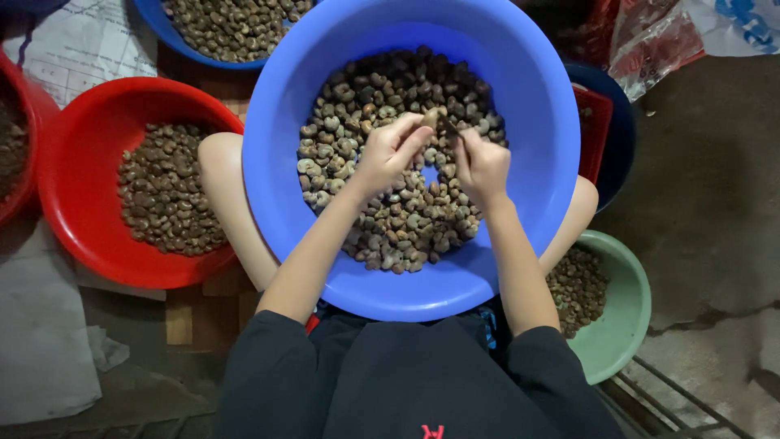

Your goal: Shelling raw nuts using a small knife and sorting them into bowls

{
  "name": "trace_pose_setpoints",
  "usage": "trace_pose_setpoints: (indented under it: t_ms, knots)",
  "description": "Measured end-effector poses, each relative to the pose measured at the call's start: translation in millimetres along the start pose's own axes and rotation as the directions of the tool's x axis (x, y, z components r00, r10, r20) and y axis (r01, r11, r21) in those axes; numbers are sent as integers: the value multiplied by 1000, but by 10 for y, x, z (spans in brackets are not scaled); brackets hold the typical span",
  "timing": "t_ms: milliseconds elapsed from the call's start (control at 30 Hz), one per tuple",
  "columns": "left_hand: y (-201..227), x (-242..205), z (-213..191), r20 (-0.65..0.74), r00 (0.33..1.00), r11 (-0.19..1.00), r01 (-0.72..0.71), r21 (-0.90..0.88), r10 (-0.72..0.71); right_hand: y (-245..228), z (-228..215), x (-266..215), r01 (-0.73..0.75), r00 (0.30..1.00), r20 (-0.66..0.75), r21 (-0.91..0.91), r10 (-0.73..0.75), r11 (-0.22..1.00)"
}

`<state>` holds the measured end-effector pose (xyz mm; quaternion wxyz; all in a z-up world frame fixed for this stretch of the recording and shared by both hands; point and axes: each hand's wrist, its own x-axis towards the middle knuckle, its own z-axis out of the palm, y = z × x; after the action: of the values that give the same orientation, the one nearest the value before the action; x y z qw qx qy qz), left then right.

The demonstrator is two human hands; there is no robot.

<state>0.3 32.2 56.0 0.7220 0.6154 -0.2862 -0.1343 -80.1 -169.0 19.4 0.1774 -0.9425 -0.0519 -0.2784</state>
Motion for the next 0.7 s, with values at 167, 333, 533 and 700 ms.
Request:
trace_pose_setpoints:
  t_ms: [167, 333, 533, 700]
  knots:
    - [165, 58, -46, 3, 991, 980, -135, 148, 137, -81, -244, 128, 18, 999, -46, -33, -19, 999]
    - [240, 35, -65, -30, 984, 967, -169, 190, 178, -34, -207, 150, 75, 996, -30, -153, -81, 985]
    - [236, 7, -43, 41, 994, 994, -103, 44, 101, -130, -247, 184, 23, 1000, 11, -160, -21, 987]
    - [212, -39, 5, 40, 995, 996, -91, -10, 91, -80, -79, 29, 50, 995, -83, -22, -52, 998]
